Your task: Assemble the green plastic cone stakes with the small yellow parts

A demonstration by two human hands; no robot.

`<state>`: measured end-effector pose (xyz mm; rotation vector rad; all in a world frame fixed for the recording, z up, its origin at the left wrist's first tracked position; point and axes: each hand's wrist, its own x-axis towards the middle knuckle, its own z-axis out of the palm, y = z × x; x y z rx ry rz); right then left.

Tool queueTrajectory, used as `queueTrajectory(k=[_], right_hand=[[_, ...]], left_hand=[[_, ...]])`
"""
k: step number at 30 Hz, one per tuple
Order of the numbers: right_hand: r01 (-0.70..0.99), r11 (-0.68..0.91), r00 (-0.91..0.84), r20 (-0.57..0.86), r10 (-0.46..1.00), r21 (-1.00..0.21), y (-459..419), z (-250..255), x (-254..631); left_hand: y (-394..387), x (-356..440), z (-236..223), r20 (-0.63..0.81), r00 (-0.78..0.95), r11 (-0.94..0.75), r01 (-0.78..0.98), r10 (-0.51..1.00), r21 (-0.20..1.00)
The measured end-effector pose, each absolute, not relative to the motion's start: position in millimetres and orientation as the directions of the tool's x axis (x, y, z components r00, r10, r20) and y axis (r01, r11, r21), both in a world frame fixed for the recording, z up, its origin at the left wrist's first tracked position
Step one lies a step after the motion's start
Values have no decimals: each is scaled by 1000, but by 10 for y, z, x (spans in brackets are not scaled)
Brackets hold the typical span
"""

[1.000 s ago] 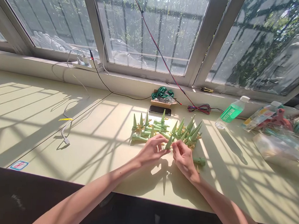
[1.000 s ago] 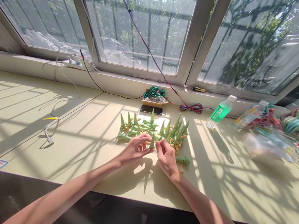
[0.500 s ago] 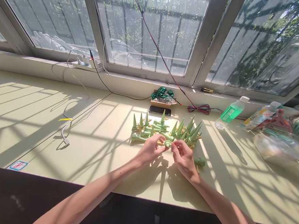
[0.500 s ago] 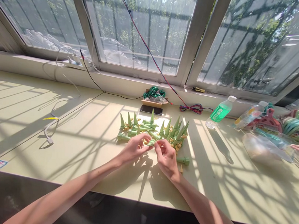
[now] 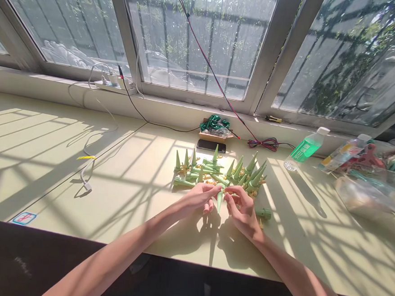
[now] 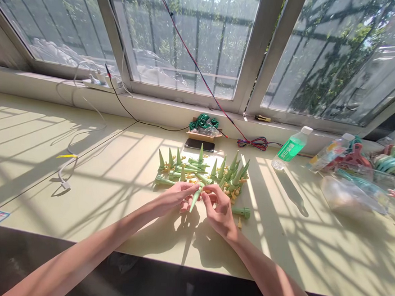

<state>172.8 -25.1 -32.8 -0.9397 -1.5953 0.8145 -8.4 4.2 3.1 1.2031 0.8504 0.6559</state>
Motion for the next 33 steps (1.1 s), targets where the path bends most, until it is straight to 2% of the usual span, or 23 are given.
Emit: queueTrajectory(k=[10,18,22,26,33], right_hand=[[176,457,-113,444,889,-872,-218,-390,1738],[217,383,-51,381,923,-898,-189,-452,1753],[202,372,-30,374,927,-906,-179,-462,1746],[190,367,-41,366,930,-910,-187,-449,1744],[155,389,-19,391,920,-908,-200,-414,1733]], left_hand=[[49,-105,-25,-86,472,69,54,877,996],[-26,-72,-2,232,397,-305,133,888,943],[-42,-73,-2,321,414,-424,182,852,887],[-39,-78,-13,349,412,-447,168,842,879],[-24,-53,-8,295,357,-375,179,886,910]])
